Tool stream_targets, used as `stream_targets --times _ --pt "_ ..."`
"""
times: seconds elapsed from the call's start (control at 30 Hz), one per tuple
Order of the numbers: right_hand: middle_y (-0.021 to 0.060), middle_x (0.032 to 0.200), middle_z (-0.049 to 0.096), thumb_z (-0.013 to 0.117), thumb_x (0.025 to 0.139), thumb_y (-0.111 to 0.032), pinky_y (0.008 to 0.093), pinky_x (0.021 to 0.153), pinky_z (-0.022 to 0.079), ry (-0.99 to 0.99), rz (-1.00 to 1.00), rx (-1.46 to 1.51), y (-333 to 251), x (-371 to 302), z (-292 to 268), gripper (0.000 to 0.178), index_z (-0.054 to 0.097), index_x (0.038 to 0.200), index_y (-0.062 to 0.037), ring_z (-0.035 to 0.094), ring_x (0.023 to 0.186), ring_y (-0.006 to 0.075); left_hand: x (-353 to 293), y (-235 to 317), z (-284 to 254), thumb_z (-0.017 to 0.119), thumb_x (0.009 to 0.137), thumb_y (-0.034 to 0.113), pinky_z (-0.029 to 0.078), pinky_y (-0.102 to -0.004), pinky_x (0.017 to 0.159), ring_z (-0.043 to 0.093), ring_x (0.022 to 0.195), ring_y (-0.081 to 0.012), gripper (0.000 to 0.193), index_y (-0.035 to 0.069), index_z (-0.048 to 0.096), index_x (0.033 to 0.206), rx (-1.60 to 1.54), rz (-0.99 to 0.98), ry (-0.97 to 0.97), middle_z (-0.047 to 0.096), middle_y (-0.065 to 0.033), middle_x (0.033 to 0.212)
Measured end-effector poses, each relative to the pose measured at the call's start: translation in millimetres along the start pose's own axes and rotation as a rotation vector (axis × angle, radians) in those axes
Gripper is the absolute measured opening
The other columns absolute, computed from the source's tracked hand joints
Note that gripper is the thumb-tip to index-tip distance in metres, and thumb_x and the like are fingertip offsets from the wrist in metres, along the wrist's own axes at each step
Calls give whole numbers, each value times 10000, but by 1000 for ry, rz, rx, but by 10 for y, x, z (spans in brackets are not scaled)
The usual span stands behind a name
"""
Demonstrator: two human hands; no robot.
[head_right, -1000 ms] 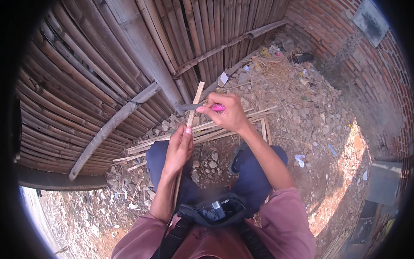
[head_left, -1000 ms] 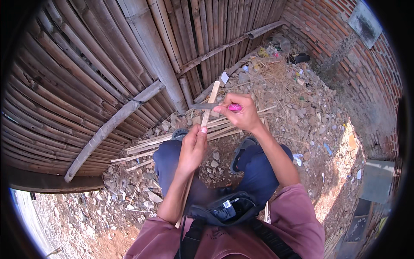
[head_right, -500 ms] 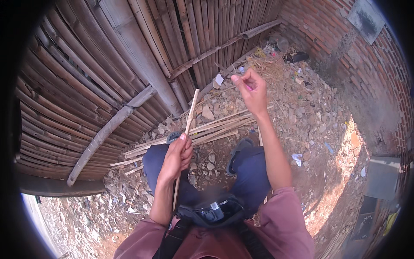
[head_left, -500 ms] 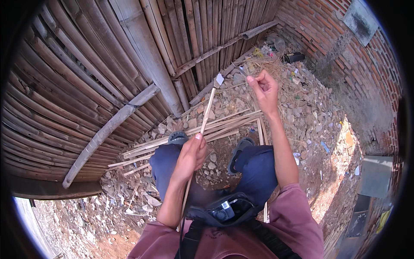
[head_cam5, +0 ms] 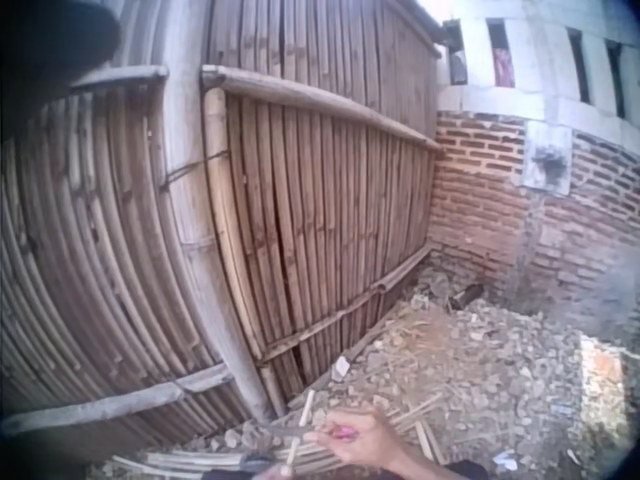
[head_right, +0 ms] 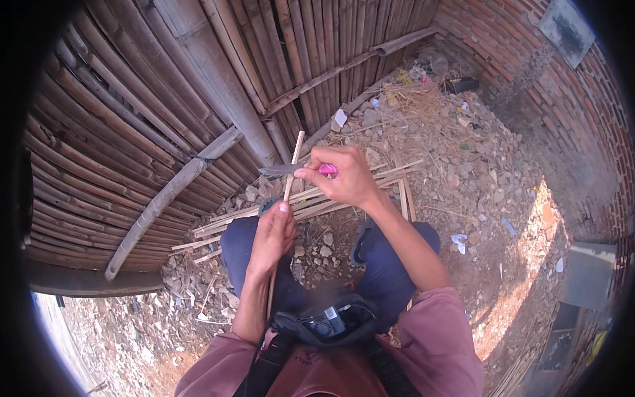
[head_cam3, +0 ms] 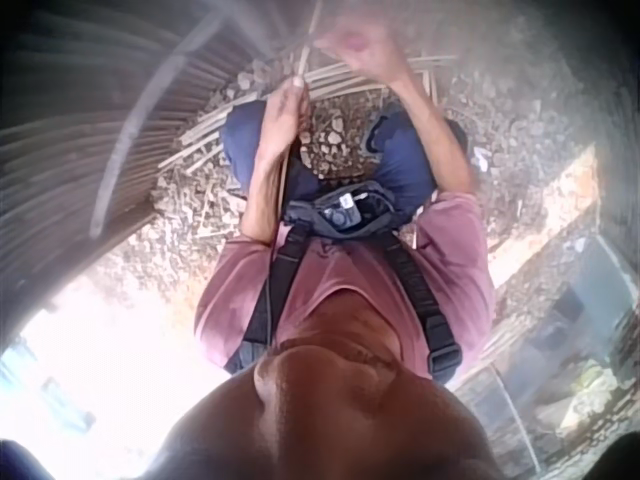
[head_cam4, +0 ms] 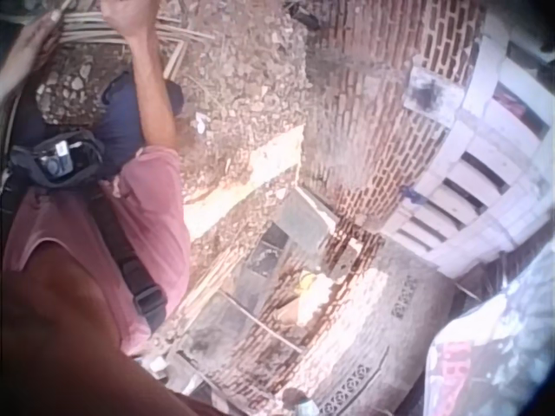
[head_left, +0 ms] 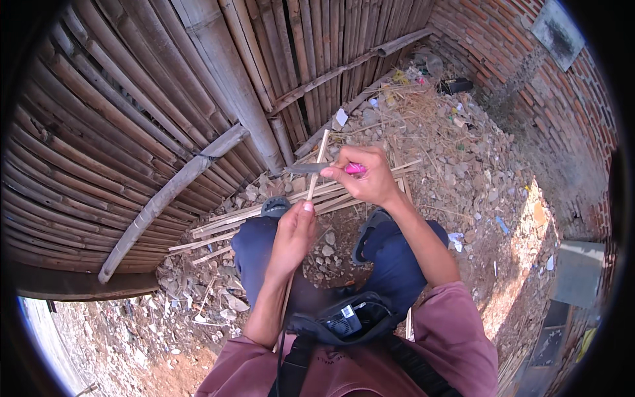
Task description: The person whittles a strip of bamboo with a knife, repeatedly scraping the surface of the wood to smooth it.
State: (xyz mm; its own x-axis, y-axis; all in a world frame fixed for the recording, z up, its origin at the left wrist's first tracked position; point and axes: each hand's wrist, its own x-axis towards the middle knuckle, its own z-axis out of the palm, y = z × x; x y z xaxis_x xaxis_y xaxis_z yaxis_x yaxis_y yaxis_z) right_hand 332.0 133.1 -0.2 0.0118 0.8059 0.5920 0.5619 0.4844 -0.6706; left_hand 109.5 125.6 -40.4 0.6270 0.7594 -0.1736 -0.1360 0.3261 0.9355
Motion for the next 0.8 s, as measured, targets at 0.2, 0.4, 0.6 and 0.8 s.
stream_targets --times 0.2,0.4,0.6,0.8 --pt "77 631 589 881 828 -135 349 522 413 19 -82 -147 15 7 -16 296 635 711 -20 582 554 207 83 -186 -43 425 1161 387 229 -241 453 290 510 -32 379 119 471 896 251 138 91 342 89 648" --pt "80 637 601 866 846 -179 361 508 413 68 -110 -188 67 53 -25 307 639 707 -26 572 542 216 101 -82 -58 447 1157 337 358 -318 565 384 620 -99 417 29 517 884 333 75 142 432 20 672" --pt "41 688 661 831 897 -253 328 553 457 319 154 -554 418 248 -438 301 637 786 -51 627 596 168 -16 -10 -58 429 1162 370 298 -266 519 336 589 -54 410 87 488 872 116 -12 45 374 70 685" --pt "-15 709 635 777 977 -190 234 623 421 479 367 -147 934 23 -1022 307 555 822 -45 545 680 39 -74 106 -89 391 1167 406 240 -245 466 275 515 -38 405 116 490 901 -31 -83 -100 326 89 647"
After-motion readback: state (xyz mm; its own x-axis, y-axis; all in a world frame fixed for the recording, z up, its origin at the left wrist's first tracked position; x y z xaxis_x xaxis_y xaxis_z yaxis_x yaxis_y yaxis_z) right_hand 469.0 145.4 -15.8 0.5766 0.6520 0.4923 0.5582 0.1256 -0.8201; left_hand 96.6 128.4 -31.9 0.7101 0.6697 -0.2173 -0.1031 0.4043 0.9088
